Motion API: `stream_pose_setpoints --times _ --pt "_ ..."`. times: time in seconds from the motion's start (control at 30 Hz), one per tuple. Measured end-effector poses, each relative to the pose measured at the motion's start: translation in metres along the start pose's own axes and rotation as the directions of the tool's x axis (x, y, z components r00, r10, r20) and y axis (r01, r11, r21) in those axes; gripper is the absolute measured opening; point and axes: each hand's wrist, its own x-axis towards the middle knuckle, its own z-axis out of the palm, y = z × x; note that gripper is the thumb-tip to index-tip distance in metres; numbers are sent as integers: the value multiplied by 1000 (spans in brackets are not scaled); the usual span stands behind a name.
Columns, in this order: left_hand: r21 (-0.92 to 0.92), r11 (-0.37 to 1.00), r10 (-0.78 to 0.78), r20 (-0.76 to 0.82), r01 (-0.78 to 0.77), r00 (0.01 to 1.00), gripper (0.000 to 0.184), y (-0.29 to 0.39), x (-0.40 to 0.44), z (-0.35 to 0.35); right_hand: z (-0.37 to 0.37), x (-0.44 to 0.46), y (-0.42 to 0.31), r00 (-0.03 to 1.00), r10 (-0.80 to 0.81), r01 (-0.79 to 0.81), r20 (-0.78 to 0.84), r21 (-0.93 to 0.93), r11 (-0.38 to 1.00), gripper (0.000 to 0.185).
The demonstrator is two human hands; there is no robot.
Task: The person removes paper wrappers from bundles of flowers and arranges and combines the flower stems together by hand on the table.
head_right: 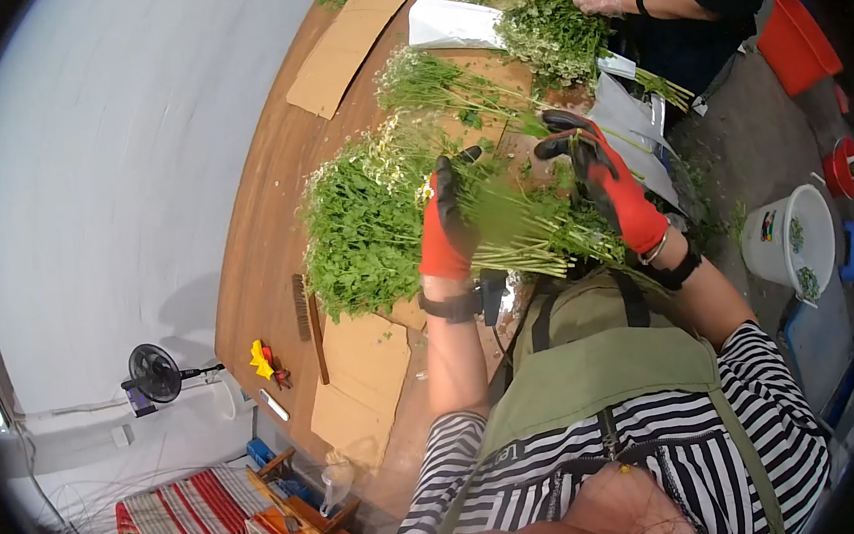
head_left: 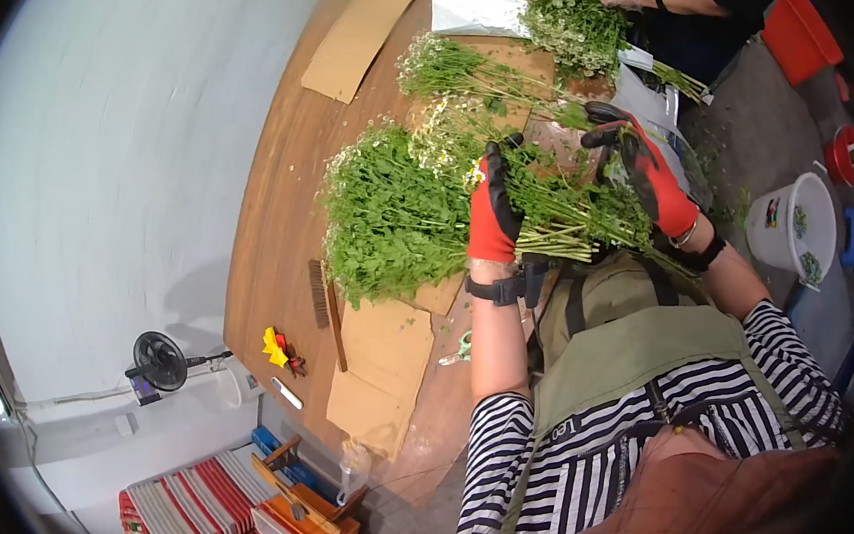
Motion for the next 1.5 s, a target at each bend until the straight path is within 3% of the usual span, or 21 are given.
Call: stream_pose_setpoints --times 0.1,0.2,0.23,0.27,0.33,0.4,0.47,0.57,0.63,0.67,0.77,0.8,0.9,1.0,1.07,1.1,1.23,1.33,1.37,1.4,1.5 --pt "196 980 -22 -34 29 999 80 -4 1 -7 -7 -31 26 980 -88 174 177 -563 808 55" --pt "51 998 -33 -106 38 994 83 -37 -4 -14 -3 -63 46 982 135 -66 134 -428 901 55" --pt "-273 932 -291 -172 239 941 73 -30 -1 -26 -7 -68 55 968 231 -193 102 -292 937 54" --pt "-599 738 -529 -225 312 818 64 -24 2 -39 -21 -71 69 954 298 -277 27 -297 914 53" --pt "-956 276 -766 -157 99 623 51 -42 1 -51 -50 -77 92 896 424 -444 -131 -281 851 51" --pt "-914 394 -803 -295 91 518 42 -60 -6 -51 -56 -71 77 873 487 -487 -31 -131 864 48" --pt "-814 515 -679 -197 268 708 43 -52 -12 -31 -57 -67 59 871 489 -488 36 -47 872 45" --pt "-738 613 -523 -113 281 845 49 -32 -9 4 -51 -65 40 805 593 -593 29 60 803 48" --pt "-961 79 -696 137 265 705 52 -19 7 11 -48 -72 46 738 671 -674 72 135 726 50" --pt "-635 680 -491 -23 367 871 58 -34 0 13 -48 -75 51 700 707 -712 101 170 681 51" --pt "129 929 -349 -11 348 937 84 -58 -7 18 -51 -75 59 718 647 -650 258 -83 755 58" --pt "169 948 -276 18 269 961 87 -62 -8 19 -48 -74 61 707 677 -677 207 -80 732 63" --pt "92 986 -142 20 140 990 92 -18 9 14 -20 -53 25 988 127 -87 89 -363 928 73" --pt "117 981 -160 42 154 986 87 1 14 20 4 -15 -19 929 -308 351 204 -746 565 75" --pt "91 991 -107 35 103 994 80 5 16 26 17 5 -16 947 -166 322 276 -792 519 71" --pt "33 983 -183 155 180 971 73 2 16 27 21 9 -9 948 -90 310 307 -812 494 69" --pt "103 974 -225 306 203 925 46 6 13 23 30 4 15 901 -311 420 303 -789 448 49" --pt "312 948 -76 28 64 997 42 -6 5 21 22 -9 5 875 -291 483 386 -726 489 42" --pt "-61 971 -233 -36 230 972 40 -13 5 19 18 -16 5 885 -280 466 373 -687 558 41" --pt "-430 838 -390 -41 336 920 39 -22 9 15 11 -23 6 892 -271 449 362 -643 621 40" --pt "-705 643 -452 -33 300 891 43 -24 10 -2 -11 -38 17 940 -130 294 314 -559 776 52"
